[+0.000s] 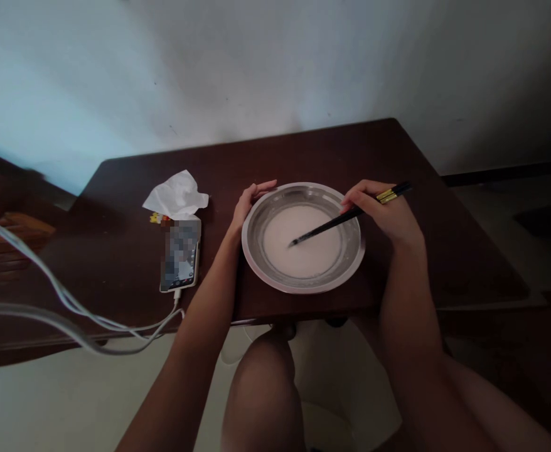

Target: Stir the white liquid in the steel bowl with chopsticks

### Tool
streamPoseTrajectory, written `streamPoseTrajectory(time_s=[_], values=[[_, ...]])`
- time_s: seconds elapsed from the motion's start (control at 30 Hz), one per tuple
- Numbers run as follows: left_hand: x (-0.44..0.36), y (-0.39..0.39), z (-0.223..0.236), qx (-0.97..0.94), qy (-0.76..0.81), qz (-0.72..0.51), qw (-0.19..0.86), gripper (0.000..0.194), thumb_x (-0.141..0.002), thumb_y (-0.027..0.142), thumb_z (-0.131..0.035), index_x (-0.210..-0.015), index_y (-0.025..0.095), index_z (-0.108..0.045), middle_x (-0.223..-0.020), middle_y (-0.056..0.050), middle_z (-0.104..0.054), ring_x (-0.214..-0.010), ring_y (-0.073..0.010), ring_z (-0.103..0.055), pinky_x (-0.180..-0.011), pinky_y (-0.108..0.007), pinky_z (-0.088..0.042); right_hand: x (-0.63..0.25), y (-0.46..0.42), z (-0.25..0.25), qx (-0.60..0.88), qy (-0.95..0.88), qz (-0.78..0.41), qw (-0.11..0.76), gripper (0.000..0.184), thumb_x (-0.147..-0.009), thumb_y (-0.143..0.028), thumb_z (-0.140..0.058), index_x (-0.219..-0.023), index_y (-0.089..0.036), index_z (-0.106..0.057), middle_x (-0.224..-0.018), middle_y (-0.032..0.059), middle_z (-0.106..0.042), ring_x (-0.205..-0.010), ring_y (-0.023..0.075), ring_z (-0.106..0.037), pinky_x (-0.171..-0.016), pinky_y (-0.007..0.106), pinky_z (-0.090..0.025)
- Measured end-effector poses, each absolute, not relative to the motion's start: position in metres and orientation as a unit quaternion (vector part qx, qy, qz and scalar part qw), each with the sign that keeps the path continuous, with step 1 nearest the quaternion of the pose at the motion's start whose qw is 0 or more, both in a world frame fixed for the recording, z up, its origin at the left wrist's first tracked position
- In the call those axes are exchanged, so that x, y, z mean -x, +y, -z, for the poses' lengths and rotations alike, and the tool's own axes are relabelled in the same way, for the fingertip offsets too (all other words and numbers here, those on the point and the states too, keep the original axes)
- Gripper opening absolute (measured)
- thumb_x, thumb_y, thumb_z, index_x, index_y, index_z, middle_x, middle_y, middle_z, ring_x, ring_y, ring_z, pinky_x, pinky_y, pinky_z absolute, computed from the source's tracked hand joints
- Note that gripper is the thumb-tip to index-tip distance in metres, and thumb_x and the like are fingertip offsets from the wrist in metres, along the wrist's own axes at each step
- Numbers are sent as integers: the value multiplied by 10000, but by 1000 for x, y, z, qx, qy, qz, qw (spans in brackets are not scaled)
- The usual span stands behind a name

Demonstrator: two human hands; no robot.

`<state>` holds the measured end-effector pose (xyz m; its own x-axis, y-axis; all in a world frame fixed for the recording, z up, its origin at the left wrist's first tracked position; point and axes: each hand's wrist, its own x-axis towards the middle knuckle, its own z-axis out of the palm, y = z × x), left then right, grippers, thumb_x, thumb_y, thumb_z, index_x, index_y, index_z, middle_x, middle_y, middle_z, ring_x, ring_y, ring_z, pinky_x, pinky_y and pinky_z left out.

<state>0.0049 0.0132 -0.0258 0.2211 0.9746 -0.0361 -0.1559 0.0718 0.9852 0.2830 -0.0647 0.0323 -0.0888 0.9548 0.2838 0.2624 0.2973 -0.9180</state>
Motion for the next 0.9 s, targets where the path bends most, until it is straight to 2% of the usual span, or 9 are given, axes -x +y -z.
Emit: streamPoseTrajectory(time_s=[0.17, 0.33, 0.5, 0.63, 0.73, 0.9], values=[[-5, 10, 24, -495, 415, -467, 603, 463, -905, 469, -371, -1136, 196, -665, -1092, -92, -715, -1033, -248, -659, -920, -392, -501, -284, -64, -31, 483, -627, -357, 496, 206, -853, -318, -584, -689, -224, -666, -609, -18, -644, -615, 126, -621, -651, 276, -509], [-5, 6, 24, -502, 396, -472, 607, 454, -907, 460, -386, -1153, 191, -657, -1111, -96, -712, -1041, -242, -658, -938, -384, -489, -283, -64, -32, 481, -640, -337, 495, 197, -850, -318, -587, -692, -237, -673, -675, -4, -678, -698, 147, -640, -697, 297, -521], [-6, 7, 22, -490, 393, -476, 615, 436, -897, 409, -388, -1133, 176, -671, -1082, -88, -725, -1040, -237, -657, -939, -372, -493, -283, -64, -32, 482, -628, -360, 493, 208, -860, -313, -580, -689, -237, -671, -607, -13, -643, -614, 133, -612, -644, 290, -505], [-7, 8, 21, -482, 400, -477, 616, 422, -887, 365, -388, -1120, 167, -678, -1054, -85, -731, -1040, -241, -658, -946, -377, -494, -282, -65, -33, 475, -643, -351, 488, 190, -857, -287, -586, -700, -228, -676, -670, -5, -673, -689, 136, -636, -693, 282, -509], [-6, 9, 24, -493, 394, -477, 611, 425, -891, 393, -394, -1125, 172, -672, -1073, -90, -724, -1049, -245, -655, -958, -389, -484, -282, -65, -33, 488, -628, -331, 508, 223, -861, -278, -579, -662, -217, -661, -647, -8, -661, -670, 123, -625, -685, 268, -502], [-5, 9, 26, -494, 393, -481, 609, 423, -902, 425, -395, -1097, 174, -674, -1068, -84, -722, -1047, -240, -654, -965, -385, -480, -282, -64, -32, 467, -641, -373, 482, 192, -854, -300, -591, -707, -215, -679, -645, -11, -664, -649, 128, -633, -664, 274, -510]])
